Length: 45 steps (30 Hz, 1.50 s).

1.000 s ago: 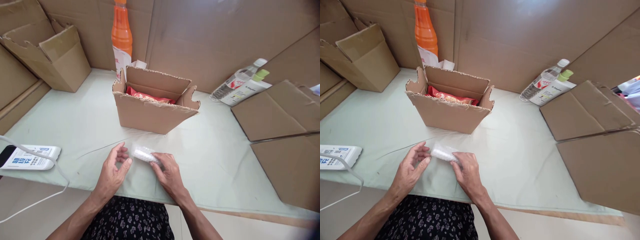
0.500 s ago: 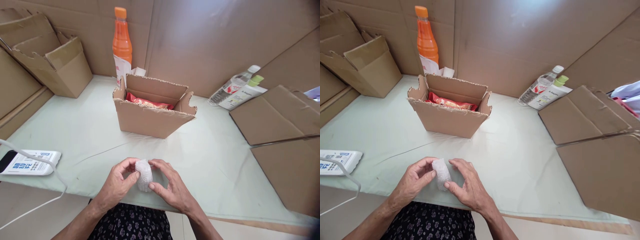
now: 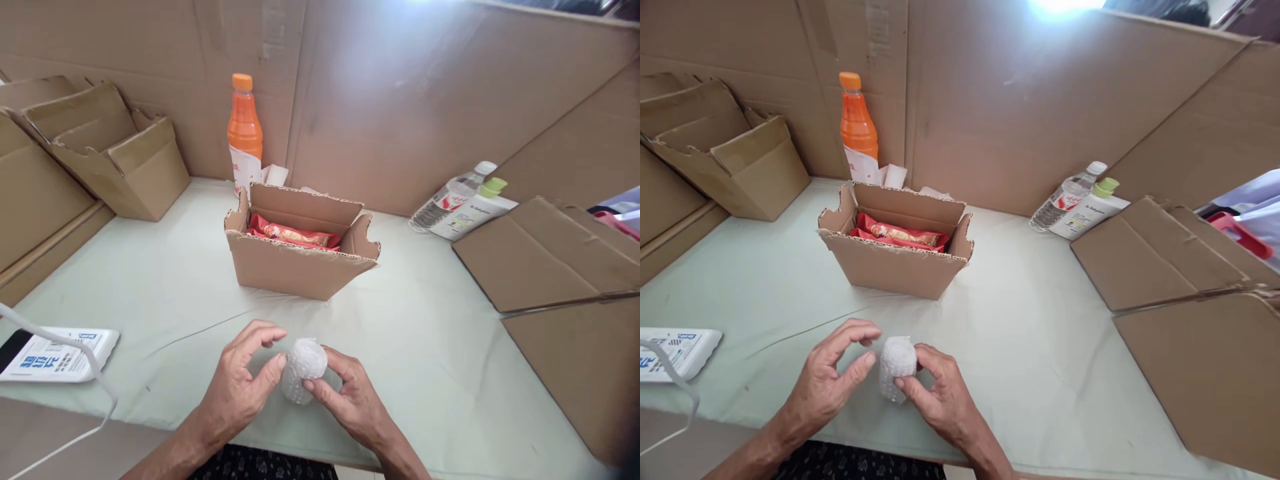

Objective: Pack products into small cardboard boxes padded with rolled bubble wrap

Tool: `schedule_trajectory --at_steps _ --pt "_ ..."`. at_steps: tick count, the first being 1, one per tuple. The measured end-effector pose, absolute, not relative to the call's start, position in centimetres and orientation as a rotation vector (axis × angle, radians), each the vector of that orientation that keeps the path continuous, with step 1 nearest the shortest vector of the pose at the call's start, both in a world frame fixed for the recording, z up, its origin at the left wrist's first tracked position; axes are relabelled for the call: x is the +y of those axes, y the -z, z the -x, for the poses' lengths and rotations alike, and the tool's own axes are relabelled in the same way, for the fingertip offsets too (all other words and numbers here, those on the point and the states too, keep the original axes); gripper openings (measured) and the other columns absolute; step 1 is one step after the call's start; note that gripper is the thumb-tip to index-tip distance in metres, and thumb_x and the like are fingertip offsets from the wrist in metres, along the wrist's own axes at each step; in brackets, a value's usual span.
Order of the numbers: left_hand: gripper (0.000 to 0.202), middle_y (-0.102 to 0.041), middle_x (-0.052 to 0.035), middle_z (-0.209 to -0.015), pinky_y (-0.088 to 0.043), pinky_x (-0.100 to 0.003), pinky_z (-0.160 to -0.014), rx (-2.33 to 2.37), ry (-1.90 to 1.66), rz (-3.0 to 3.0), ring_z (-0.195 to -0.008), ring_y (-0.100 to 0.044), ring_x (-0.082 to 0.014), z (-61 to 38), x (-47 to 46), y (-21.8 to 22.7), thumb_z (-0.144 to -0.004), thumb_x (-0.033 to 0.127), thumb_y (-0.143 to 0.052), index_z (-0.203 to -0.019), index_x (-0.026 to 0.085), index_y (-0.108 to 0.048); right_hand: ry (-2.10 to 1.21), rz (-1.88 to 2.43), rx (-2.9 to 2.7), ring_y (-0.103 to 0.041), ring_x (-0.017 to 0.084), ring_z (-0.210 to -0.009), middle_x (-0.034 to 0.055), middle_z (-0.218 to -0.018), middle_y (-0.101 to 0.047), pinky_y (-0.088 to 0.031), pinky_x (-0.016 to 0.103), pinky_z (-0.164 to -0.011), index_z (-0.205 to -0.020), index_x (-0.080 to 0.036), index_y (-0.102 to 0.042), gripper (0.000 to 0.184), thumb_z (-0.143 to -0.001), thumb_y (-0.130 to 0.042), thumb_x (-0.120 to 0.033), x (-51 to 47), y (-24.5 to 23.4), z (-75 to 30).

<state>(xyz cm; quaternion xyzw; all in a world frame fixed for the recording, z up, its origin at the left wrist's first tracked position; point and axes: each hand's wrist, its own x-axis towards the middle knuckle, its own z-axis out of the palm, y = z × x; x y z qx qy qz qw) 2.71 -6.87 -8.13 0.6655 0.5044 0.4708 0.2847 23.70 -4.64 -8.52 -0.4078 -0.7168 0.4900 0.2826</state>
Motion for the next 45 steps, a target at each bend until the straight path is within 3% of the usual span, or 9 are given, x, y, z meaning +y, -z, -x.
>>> schedule_trajectory --at_steps 4,8,16,19,22,26,31,37,45 --pt "0.032 -0.064 -0.0105 -0.127 -0.052 -0.037 -0.101 1.513 -1.491 -2.146 -0.119 -0.062 -0.0217 -2.4 -4.1 5.6 -0.091 0.01 -0.059 -0.121 0.02 -0.06 -1.284 1.131 -1.916 -0.06 0.017 -0.078 0.0009 -0.08 -0.064 -0.047 0.026 -0.075 -0.08 -0.019 -0.064 0.016 -0.09 -0.063 -0.031 -4.2 8.2 -24.4" --pt "0.045 -0.061 -0.0135 -0.134 -0.045 -0.05 -0.112 1.615 -1.583 -2.405 -0.138 -0.051 -0.0309 -2.4 -0.6 3.1 -0.087 0.006 -0.06 -0.13 0.019 -0.056 -1.274 1.164 -1.918 -0.06 0.018 -0.076 0.0012 -0.081 -0.066 -0.047 0.026 -0.073 -0.081 -0.019 -0.064 0.016 -0.089 -0.062 -0.032 -4.0 8.0 -24.8" --pt "0.053 -0.053 -0.0168 -0.144 -0.038 -0.058 -0.115 1.803 -1.681 -2.451 -0.144 -0.043 -0.0369 -2.3 2.9 2.8 -0.082 0.003 -0.059 -0.133 0.019 -0.056 -1.223 1.23 -1.921 -0.056 0.016 -0.069 0.0001 -0.073 -0.061 -0.047 0.025 -0.067 -0.076 -0.02 -0.062 0.024 -0.09 -0.061 -0.04 -3.4 8.3 -26.1" --pt "0.051 -0.065 -0.0134 -0.125 -0.035 -0.061 -0.116 1.827 -1.727 -2.431 -0.138 -0.049 -0.0353 -2.0 2.7 3.2 -0.08 0.0 -0.059 -0.127 0.02 -0.058 -1.221 1.248 -1.934 -0.057 0.016 -0.069 0.0 -0.072 -0.061 -0.046 0.024 -0.066 -0.075 -0.019 -0.061 0.025 -0.09 -0.062 -0.04 -3.0 8.2 -26.4" --pt "0.038 -0.068 -0.0077 -0.104 -0.035 -0.062 -0.115 1.792 -1.839 -2.372 -0.128 -0.057 -0.032 -1.9 2.1 4.2 -0.079 -0.001 -0.061 -0.11 0.022 -0.063 -1.194 1.21 -1.972 -0.059 0.016 -0.068 0.0001 -0.072 -0.062 -0.048 0.023 -0.067 -0.075 -0.019 -0.063 0.026 -0.09 -0.063 -0.04 -2.4 7.3 -27.1" --pt "0.026 -0.063 -0.0097 -0.117 -0.036 -0.063 -0.114 1.744 -1.977 -2.264 -0.131 -0.054 -0.0323 -2.1 1.2 5.7 -0.08 0.001 -0.06 -0.096 0.021 -0.062 -1.111 1.215 -1.931 -0.063 0.017 -0.067 0.0019 -0.073 -0.067 -0.052 0.024 -0.064 -0.084 -0.02 -0.071 0.025 -0.09 -0.065 -0.043 -1.1 4.8 -28.9" --pt "0.024 -0.049 -0.0104 -0.145 -0.039 -0.06 -0.113 1.687 -2.005 -2.179 -0.141 -0.043 -0.0326 -2.2 0.7 6.3 -0.083 0.004 -0.061 -0.099 0.022 -0.061 -1.058 1.222 -2.046 -0.065 0.018 -0.065 0.0025 -0.073 -0.069 -0.056 0.027 -0.064 -0.085 -0.022 -0.072 0.024 -0.09 -0.067 -0.045 1.1 0.3 -29.4" --pt "0.022 -0.049 -0.0113 -0.146 -0.04 -0.059 -0.112 1.725 -1.926 -2.173 -0.142 -0.042 -0.0328 -2.1 0.7 6.2 -0.087 0.006 -0.057 -0.1 0.023 -0.058 -1.299 0.983 -2.387 -0.068 0.018 -0.067 0.002 -0.074 -0.071 -0.057 0.026 -0.065 -0.08 -0.025 -0.072 0.019 -0.089 -0.07 -0.042 2.1 -1.7 -28.2" --pt "0.025 -0.038 -0.0083 -0.157 -0.034 -0.052 -0.12 1.648 -1.962 -2.091 -0.147 -0.035 -0.0284 -2.3 0.5 6.5 -0.086 0.002 -0.057 -0.102 0.021 -0.058 -0.88 1.186 -2.241 -0.069 0.02 -0.06 0.0027 -0.073 -0.075 -0.055 0.026 -0.05 -0.088 -0.028 -0.078 0.018 -0.086 -0.074 -0.046 4.7 -5.4 -31.1"
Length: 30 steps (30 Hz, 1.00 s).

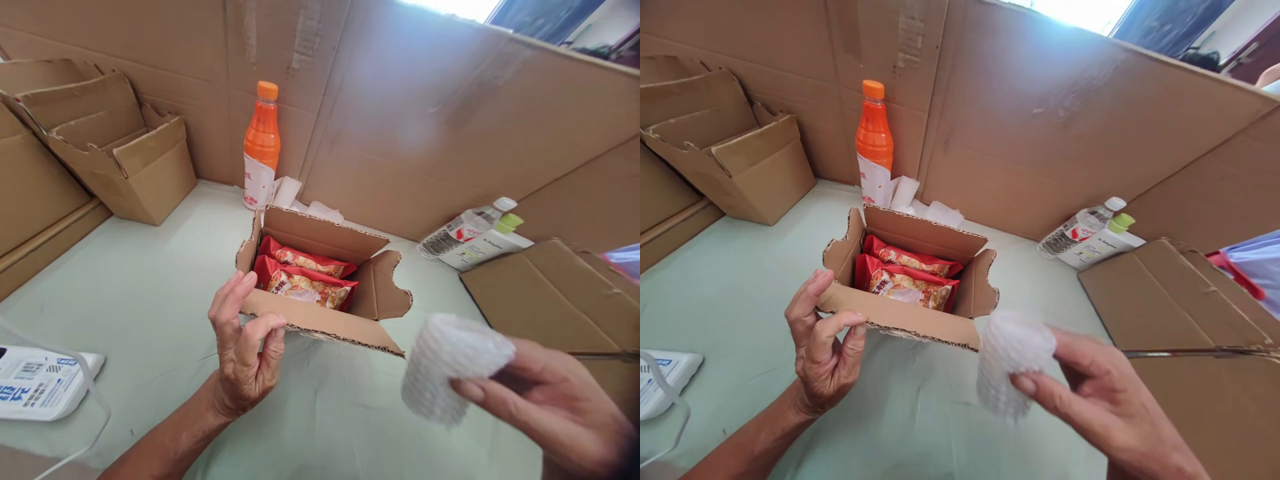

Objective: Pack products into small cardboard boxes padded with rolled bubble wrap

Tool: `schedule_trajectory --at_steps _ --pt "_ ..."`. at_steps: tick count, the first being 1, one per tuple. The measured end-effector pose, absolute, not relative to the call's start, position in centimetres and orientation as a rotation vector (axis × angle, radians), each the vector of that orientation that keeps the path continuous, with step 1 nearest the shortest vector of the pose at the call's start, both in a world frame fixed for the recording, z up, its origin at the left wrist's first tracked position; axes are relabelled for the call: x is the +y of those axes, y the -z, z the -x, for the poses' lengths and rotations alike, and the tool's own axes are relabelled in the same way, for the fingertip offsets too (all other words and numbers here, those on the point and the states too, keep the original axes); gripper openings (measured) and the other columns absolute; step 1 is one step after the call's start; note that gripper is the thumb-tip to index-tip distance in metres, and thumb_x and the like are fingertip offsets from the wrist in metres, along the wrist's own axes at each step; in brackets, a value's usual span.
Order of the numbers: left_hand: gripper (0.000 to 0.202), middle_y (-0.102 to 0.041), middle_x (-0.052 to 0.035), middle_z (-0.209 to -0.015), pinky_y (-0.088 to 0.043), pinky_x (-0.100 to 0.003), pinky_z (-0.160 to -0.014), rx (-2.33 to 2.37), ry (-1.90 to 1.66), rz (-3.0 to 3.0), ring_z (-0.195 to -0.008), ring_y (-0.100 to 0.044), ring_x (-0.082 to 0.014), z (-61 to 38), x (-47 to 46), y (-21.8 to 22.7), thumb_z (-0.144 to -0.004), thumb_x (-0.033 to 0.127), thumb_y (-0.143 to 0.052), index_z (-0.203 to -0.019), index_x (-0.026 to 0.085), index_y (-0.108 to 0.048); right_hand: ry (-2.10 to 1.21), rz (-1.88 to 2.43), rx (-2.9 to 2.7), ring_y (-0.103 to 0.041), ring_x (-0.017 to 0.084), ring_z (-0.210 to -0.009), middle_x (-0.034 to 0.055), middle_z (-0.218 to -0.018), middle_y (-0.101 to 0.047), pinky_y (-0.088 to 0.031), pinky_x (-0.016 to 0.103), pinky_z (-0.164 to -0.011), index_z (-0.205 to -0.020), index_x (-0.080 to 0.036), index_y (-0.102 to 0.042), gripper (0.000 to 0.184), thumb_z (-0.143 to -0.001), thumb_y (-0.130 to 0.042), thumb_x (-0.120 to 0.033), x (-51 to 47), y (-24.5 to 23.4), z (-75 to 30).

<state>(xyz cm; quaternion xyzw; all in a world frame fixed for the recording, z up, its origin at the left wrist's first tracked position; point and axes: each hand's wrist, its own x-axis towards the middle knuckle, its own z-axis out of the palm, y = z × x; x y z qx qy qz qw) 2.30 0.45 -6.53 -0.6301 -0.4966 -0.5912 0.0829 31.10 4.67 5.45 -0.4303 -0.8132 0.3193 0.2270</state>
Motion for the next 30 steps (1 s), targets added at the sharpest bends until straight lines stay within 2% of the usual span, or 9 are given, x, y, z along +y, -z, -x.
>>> schedule_trajectory --at_steps 3,9,14,17,20,22,25,28,30 --pt "0.024 -0.034 -0.0077 -0.16 -0.035 -0.052 -0.12 -1.475 1.777 1.879 -0.148 -0.034 -0.029 -2.3 0.5 6.7 -0.087 0.003 -0.057 -0.101 0.021 -0.059 -0.742 1.223 -2.355 -0.068 0.018 -0.066 0.0022 -0.078 -0.074 -0.054 0.027 -0.056 -0.085 -0.027 -0.078 0.028 -0.088 -0.07 -0.054 7.8 -6.7 -29.3" --pt "0.02 -0.035 -0.0093 -0.159 -0.038 -0.055 -0.117 -1.473 1.744 1.881 -0.147 -0.035 -0.0309 -2.3 0.7 6.9 -0.09 0.006 -0.055 -0.101 0.022 -0.057 -1.038 1.214 -2.217 -0.065 0.013 -0.067 0.0009 -0.078 -0.071 -0.05 0.027 -0.058 -0.087 -0.021 -0.076 0.052 -0.077 -0.07 -0.072 12.3 -8.6 -25.6" --pt "0.021 -0.033 -0.0079 -0.16 -0.036 -0.054 -0.119 -1.502 1.739 1.903 -0.148 -0.034 -0.0296 -2.3 0.4 6.8 -0.089 0.005 -0.054 -0.102 0.022 -0.057 -1.014 1.135 -1.941 -0.062 0.011 -0.07 -0.0005 -0.084 -0.072 -0.048 0.026 -0.062 -0.09 -0.019 -0.075 0.04 -0.075 -0.08 -0.056 13.9 -9.5 -24.0" --pt "0.022 -0.032 -0.007 -0.161 -0.035 -0.051 -0.119 -1.507 1.74 1.911 -0.149 -0.032 -0.0284 -2.3 0.3 6.8 -0.088 0.004 -0.054 -0.102 0.022 -0.057 -0.998 1.165 -2.262 -0.061 0.012 -0.069 -0.0011 -0.079 -0.07 -0.046 0.025 -0.062 -0.085 -0.019 -0.074 0.028 -0.085 -0.074 -0.047 14.5 -7.1 -21.6" --pt "0.021 -0.033 -0.0071 -0.16 -0.035 -0.049 -0.119 -1.491 1.738 1.924 -0.149 -0.032 -0.0274 -2.2 0.4 6.9 -0.089 0.005 -0.054 -0.102 0.021 -0.057 -0.649 1.189 -2.756 -0.059 0.013 -0.065 -0.0007 -0.073 -0.066 -0.037 0.025 -0.057 -0.075 -0.02 -0.072 0.013 -0.084 -0.073 -0.028 14.2 -4.3 -19.0" --pt "0.021 -0.033 -0.007 -0.16 -0.036 -0.048 -0.119 -1.492 1.735 1.924 -0.15 -0.031 -0.0267 -2.2 0.5 6.9 -0.09 0.005 -0.054 -0.102 0.022 -0.056 -0.405 1.17 -2.961 -0.057 0.014 -0.064 0.0004 -0.072 -0.066 -0.031 0.026 -0.055 -0.069 -0.021 -0.069 0.014 -0.083 -0.072 -0.02 13.6 -3.2 -17.6" --pt "0.018 -0.034 -0.0074 -0.159 -0.039 -0.05 -0.116 -1.507 1.728 1.9 -0.149 -0.033 -0.0276 -2.3 0.5 6.8 -0.091 0.006 -0.054 -0.1 0.022 -0.057 -0.345 1.153 -3.062 -0.054 0.014 -0.058 0.0006 -0.066 -0.064 -0.026 0.027 -0.054 -0.065 -0.02 -0.065 0.022 -0.086 -0.068 -0.013 13.1 -2.8 -16.4" --pt "0.017 -0.035 -0.0079 -0.158 -0.04 -0.052 -0.115 -1.502 1.723 1.895 -0.149 -0.033 -0.0284 -2.3 0.5 6.8 -0.092 0.008 -0.054 -0.1 0.022 -0.057 -0.407 1.129 -3.091 -0.057 0.014 -0.058 -0.0001 -0.064 -0.064 -0.03 0.026 -0.055 -0.068 -0.021 -0.066 0.021 -0.086 -0.066 -0.009 13.3 -3.0 -16.3" --pt "0.019 -0.034 -0.0074 -0.16 -0.039 -0.051 -0.117 -1.487 1.741 1.897 -0.15 -0.033 -0.0279 -2.3 0.6 7.0 -0.091 0.008 -0.055 -0.102 0.023 -0.057 -0.448 1.052 -3.061 -0.063 0.016 -0.066 0.0005 -0.074 -0.07 -0.039 0.026 -0.059 -0.08 -0.022 -0.072 0.017 -0.087 -0.063 -0.009 13.2 -3.5 -17.0"
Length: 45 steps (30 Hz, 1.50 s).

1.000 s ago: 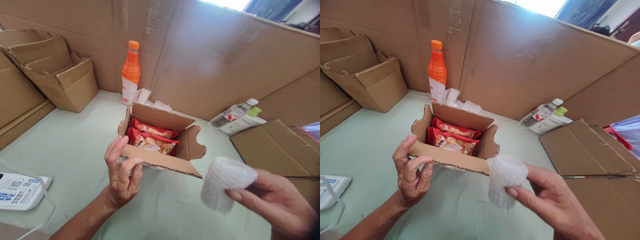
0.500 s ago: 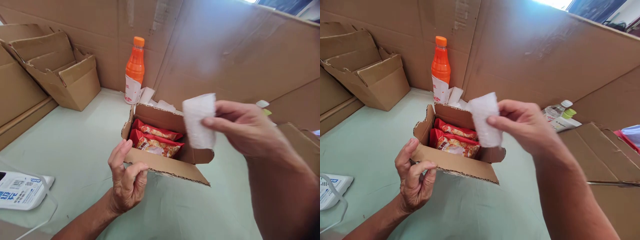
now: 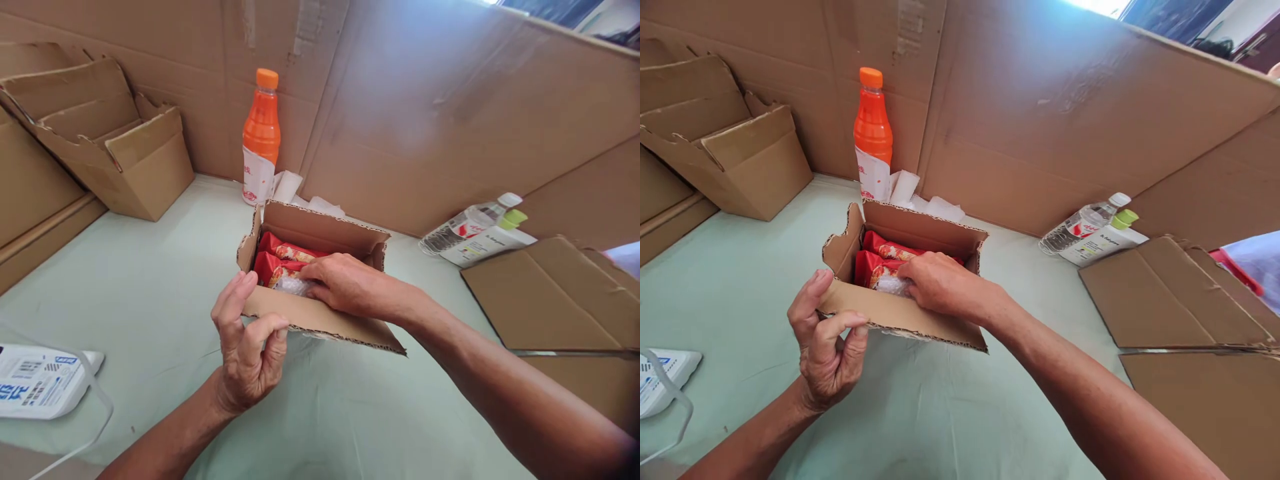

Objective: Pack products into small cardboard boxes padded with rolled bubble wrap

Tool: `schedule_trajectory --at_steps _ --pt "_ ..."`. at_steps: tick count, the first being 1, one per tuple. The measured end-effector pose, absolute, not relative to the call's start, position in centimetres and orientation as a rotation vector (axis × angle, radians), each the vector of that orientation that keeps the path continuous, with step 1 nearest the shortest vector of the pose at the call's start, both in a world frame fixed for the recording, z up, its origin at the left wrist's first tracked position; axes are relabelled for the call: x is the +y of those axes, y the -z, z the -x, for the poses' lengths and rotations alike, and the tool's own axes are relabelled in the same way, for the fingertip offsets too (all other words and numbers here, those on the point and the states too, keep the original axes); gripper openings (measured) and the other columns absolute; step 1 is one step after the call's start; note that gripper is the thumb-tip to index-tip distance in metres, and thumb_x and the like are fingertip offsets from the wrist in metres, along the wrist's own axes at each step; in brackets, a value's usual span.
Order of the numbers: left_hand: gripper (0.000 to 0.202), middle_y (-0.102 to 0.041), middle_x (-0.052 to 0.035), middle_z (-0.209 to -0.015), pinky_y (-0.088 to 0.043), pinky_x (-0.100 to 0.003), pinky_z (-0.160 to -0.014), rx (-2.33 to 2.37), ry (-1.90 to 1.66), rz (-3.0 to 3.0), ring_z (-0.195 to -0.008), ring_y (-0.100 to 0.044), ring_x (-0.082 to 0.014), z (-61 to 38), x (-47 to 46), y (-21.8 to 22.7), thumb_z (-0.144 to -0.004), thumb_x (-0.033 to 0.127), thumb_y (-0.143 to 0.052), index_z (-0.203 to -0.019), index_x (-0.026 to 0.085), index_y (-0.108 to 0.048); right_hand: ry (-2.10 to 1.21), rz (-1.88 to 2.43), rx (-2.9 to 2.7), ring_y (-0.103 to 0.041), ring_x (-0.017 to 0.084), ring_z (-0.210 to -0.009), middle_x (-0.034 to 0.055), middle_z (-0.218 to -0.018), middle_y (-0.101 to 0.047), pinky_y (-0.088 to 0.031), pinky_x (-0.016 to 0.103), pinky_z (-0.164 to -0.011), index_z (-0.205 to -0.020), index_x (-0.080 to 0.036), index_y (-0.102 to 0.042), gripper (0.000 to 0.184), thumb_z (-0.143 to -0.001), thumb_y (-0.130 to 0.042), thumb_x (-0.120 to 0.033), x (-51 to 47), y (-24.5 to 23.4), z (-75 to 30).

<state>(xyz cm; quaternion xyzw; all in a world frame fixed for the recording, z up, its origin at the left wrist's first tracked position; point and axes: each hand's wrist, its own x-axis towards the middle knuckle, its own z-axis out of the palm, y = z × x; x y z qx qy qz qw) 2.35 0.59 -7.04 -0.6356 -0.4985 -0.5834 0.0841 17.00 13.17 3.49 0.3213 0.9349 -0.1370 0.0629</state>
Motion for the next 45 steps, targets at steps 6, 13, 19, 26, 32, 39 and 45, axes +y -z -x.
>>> schedule_trajectory --at_steps 6,13,19,26,32,39,45 --pt "0.072 -0.028 -0.0096 -0.164 -0.031 -0.052 -0.122 -1.506 2.116 1.681 -0.152 -0.03 -0.0297 -1.9 1.7 8.0 -0.087 0.017 -0.064 -0.151 0.028 -0.034 0.378 -1.532 3.46 -0.068 0.021 -0.111 0.0042 -0.116 -0.073 -0.051 0.037 -0.097 -0.108 -0.027 -0.075 0.02 -0.094 -0.063 -0.024 8.2 -5.5 -22.8" --pt "0.066 -0.046 -0.0109 -0.154 -0.035 -0.046 -0.119 -2.117 2.49 1.637 -0.143 -0.044 -0.029 -0.4 3.5 8.4 -0.087 0.027 -0.065 -0.149 0.024 -0.042 1.054 -2.726 2.822 -0.07 0.025 -0.095 0.0109 -0.118 -0.073 -0.057 0.046 -0.087 -0.116 -0.024 -0.07 0.044 -0.079 -0.075 -0.047 4.4 3.3 -29.0" --pt "0.053 -0.064 -0.0092 -0.132 -0.047 -0.042 -0.108 -2.165 2.68 1.722 -0.124 -0.059 -0.0279 -1.5 3.8 8.5 -0.084 0.032 -0.066 -0.135 0.02 -0.055 1.557 -2.391 2.783 -0.069 0.023 -0.089 0.0106 -0.11 -0.074 -0.058 0.038 -0.077 -0.111 -0.02 -0.064 0.047 -0.078 -0.069 -0.053 6.8 9.8 -25.1" --pt "0.071 -0.05 -0.0111 -0.153 -0.035 -0.045 -0.121 -2.029 2.573 2.112 -0.142 -0.045 -0.0289 -6.1 -0.1 7.4 -0.081 0.022 -0.066 -0.149 0.022 -0.043 1.244 -2.842 2.558 -0.07 0.027 -0.083 0.0101 -0.092 -0.076 -0.054 0.036 -0.068 -0.095 -0.019 -0.067 0.046 -0.075 -0.074 -0.06 2.4 9.5 -31.1" --pt "0.063 -0.057 -0.0117 -0.145 -0.04 -0.043 -0.117 -2.186 2.661 1.751 -0.136 -0.052 -0.0281 -2.8 -2.4 8.5 -0.084 0.026 -0.066 -0.145 0.021 -0.048 1.353 -2.532 2.731 -0.07 0.025 -0.078 0.0084 -0.087 -0.076 -0.055 0.034 -0.064 -0.094 -0.02 -0.066 0.042 -0.078 -0.071 -0.058 2.2 10.4 -27.8" --pt "0.063 -0.064 -0.011 -0.13 -0.046 -0.04 -0.109 -2.264 2.645 1.025 -0.124 -0.059 -0.0269 5.0 -5.6 10.1 -0.082 0.037 -0.072 -0.14 0.022 -0.051 1.488 -1.875 2.966 -0.066 0.023 -0.08 0.008 -0.099 -0.073 -0.053 0.034 -0.064 -0.104 -0.019 -0.063 0.038 -0.082 -0.06 -0.051 7.3 10.1 -15.2" --pt "0.073 -0.05 -0.0116 -0.151 -0.037 -0.047 -0.118 -2.193 2.579 0.891 -0.138 -0.048 -0.0298 7.3 -7.1 10.5 -0.084 0.035 -0.07 -0.15 0.026 -0.041 1.576 -1.522 3.024 -0.065 0.024 -0.092 0.0095 -0.112 -0.07 -0.054 0.038 -0.077 -0.119 -0.018 -0.059 0.043 -0.085 -0.056 -0.045 11.7 9.8 -7.3"
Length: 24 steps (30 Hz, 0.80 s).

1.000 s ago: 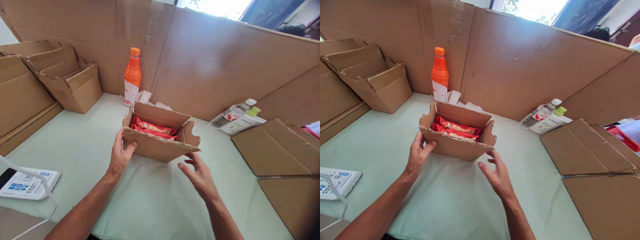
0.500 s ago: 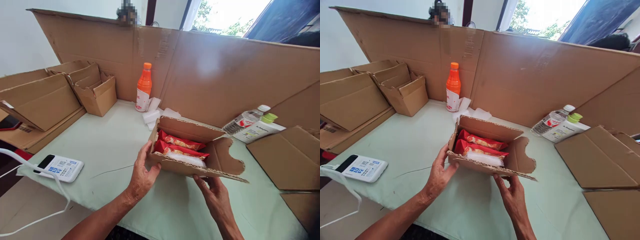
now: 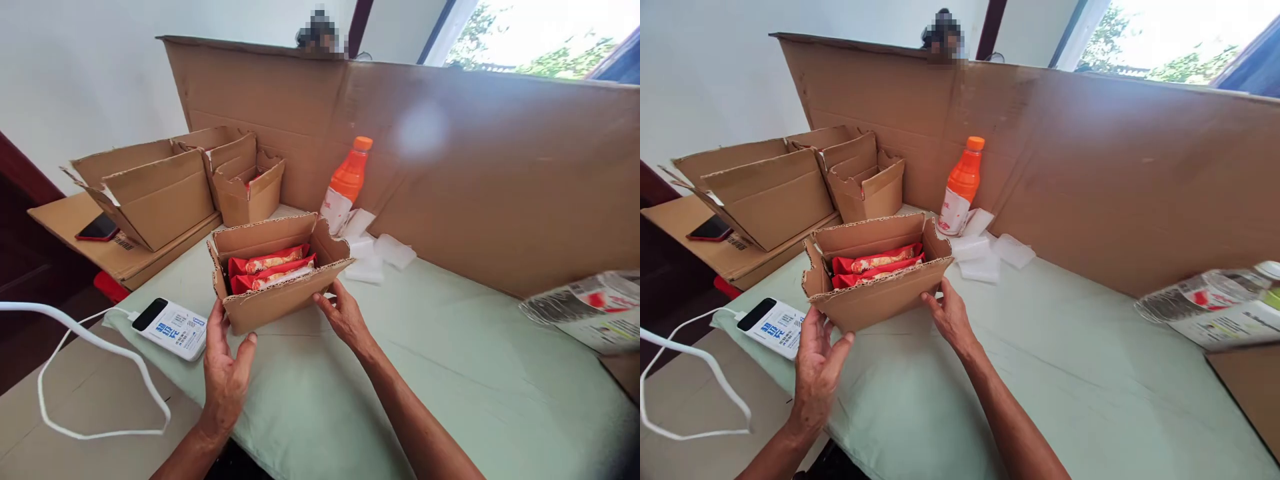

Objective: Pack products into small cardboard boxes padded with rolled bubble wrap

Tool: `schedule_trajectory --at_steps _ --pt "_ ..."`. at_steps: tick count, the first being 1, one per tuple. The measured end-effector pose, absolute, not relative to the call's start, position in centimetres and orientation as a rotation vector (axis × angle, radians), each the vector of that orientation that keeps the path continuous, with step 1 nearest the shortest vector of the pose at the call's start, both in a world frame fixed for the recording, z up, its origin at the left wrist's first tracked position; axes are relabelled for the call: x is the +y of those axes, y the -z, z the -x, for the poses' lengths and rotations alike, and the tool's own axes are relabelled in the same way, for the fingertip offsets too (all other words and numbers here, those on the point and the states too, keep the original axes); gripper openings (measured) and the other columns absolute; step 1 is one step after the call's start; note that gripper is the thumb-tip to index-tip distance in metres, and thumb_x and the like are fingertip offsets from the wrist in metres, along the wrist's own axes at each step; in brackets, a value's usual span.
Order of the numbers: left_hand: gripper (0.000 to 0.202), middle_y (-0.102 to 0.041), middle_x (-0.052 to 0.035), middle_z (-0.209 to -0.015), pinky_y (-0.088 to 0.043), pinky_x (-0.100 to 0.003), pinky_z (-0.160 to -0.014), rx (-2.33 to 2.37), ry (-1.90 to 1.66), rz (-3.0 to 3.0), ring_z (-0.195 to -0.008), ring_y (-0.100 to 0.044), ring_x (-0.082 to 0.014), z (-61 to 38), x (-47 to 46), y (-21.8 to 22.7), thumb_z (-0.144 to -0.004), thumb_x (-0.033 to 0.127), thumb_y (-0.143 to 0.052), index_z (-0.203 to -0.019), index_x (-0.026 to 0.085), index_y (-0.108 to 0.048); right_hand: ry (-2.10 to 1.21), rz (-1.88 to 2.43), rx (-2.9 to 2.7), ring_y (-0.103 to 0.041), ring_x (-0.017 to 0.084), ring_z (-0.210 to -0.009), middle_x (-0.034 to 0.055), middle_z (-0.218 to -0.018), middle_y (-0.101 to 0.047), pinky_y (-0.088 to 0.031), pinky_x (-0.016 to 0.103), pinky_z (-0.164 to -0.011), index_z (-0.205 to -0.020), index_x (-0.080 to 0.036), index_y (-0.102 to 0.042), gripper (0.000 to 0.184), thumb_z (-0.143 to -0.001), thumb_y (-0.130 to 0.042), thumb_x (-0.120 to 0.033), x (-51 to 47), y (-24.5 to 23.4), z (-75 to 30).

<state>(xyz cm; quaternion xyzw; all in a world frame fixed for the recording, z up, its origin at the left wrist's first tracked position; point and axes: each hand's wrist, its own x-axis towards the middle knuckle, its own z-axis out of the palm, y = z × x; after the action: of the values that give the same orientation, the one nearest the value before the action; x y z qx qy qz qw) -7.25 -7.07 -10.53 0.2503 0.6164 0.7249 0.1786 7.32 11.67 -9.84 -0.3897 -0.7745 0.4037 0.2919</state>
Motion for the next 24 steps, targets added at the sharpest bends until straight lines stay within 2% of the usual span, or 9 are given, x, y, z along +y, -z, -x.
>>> schedule_trajectory --at_steps 3,6,11,15,20,24 --pt "0.077 -0.037 -0.0101 -0.161 -0.03 -0.046 -0.123 1.762 -2.103 -0.733 -0.147 -0.038 -0.0291 7.9 -7.1 10.8 -0.087 0.031 -0.068 -0.155 0.028 -0.033 -1.148 0.929 -2.069 -0.064 0.025 -0.1 0.0113 -0.117 -0.068 -0.055 0.037 -0.079 -0.124 -0.017 -0.057 0.045 -0.086 -0.057 -0.042 13.6 10.3 -3.5" --pt "0.079 -0.032 -0.0097 -0.165 -0.027 -0.044 -0.124 1.821 -2.145 -0.71 -0.15 -0.034 -0.0288 9.5 -6.6 11.0 -0.088 0.03 -0.067 -0.157 0.027 -0.03 -1.18 0.845 -2.09 -0.062 0.024 -0.11 0.0121 -0.126 -0.066 -0.055 0.037 -0.085 -0.132 -0.016 -0.053 0.05 -0.087 -0.055 -0.036 15.0 10.7 1.0" --pt "0.081 -0.039 -0.0102 -0.159 -0.034 -0.045 -0.122 1.945 -2.25 -0.671 -0.144 -0.042 -0.0283 14.0 -5.0 10.5 -0.086 0.027 -0.067 -0.157 0.027 -0.029 -1.219 0.709 -2.139 -0.06 0.024 -0.12 0.008 -0.135 -0.064 -0.054 0.038 -0.096 -0.138 -0.021 -0.051 0.05 -0.088 -0.053 -0.027 16.2 11.2 9.1" --pt "0.081 -0.046 -0.0082 -0.154 -0.037 -0.044 -0.12 1.973 -2.321 -0.628 -0.14 -0.047 -0.0274 16.6 -3.9 10.0 -0.082 0.023 -0.068 -0.155 0.028 -0.032 -1.193 0.685 -2.175 -0.061 0.025 -0.118 0.0088 -0.132 -0.067 -0.05 0.042 -0.103 -0.135 -0.02 -0.054 0.044 -0.092 -0.053 -0.028 16.4 11.7 13.3" --pt "0.085 -0.044 -0.0098 -0.157 -0.035 -0.046 -0.121 1.93 -2.334 -0.568 -0.144 -0.043 -0.0299 17.9 -3.2 10.3 -0.077 0.019 -0.071 -0.154 0.026 -0.036 -1.133 0.726 -2.239 -0.063 0.026 -0.114 0.0105 -0.125 -0.069 -0.049 0.042 -0.102 -0.13 -0.018 -0.058 0.038 -0.096 -0.051 -0.033 17.5 12.1 15.6" --pt "0.086 -0.043 -0.0091 -0.158 -0.03 -0.046 -0.124 1.946 -2.281 -0.58 -0.148 -0.038 -0.0291 19.6 -2.9 10.9 -0.078 0.019 -0.069 -0.156 0.027 -0.033 -1.085 0.789 -2.291 -0.062 0.031 -0.116 0.0176 -0.124 -0.068 -0.047 0.049 -0.103 -0.133 -0.011 -0.056 0.044 -0.098 -0.049 -0.038 18.7 12.4 17.4"
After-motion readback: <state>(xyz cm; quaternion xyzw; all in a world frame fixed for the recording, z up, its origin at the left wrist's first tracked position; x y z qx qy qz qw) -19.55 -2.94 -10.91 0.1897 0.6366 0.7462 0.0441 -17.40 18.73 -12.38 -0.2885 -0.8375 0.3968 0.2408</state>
